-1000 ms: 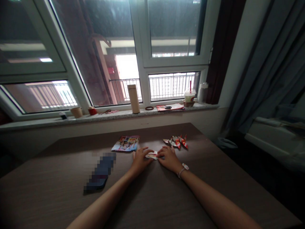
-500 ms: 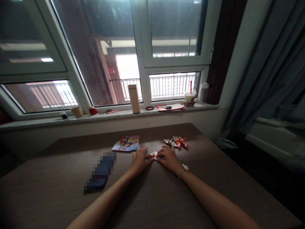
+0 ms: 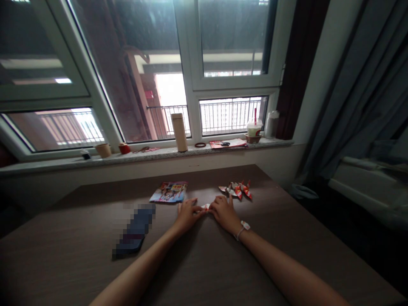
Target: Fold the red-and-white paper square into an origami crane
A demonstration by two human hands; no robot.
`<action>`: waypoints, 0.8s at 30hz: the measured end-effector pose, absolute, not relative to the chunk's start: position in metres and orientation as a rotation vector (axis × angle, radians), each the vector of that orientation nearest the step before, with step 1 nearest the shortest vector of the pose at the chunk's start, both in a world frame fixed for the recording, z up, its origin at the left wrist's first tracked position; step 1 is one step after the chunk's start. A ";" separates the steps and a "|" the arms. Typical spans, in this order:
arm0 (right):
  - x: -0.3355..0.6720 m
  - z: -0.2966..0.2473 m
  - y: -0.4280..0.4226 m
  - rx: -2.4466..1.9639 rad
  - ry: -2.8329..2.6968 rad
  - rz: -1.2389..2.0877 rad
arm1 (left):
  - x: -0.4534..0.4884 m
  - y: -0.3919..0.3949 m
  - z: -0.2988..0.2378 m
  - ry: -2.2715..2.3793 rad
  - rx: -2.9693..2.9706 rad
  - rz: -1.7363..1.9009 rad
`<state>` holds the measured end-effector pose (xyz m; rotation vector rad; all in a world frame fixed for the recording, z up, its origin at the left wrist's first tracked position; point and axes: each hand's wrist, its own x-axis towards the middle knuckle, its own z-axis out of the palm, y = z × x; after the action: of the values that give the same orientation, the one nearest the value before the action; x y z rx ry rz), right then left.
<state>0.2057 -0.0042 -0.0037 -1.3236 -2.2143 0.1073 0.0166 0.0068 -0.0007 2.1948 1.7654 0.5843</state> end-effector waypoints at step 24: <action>0.197 -0.003 0.000 -1.630 -2.052 0.200 | 0.026 0.003 0.010 1.868 2.098 0.573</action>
<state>0.1973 0.0001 -0.0028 -1.6296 -2.0522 0.1998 0.0265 0.0033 0.0101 2.0978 1.8683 0.5734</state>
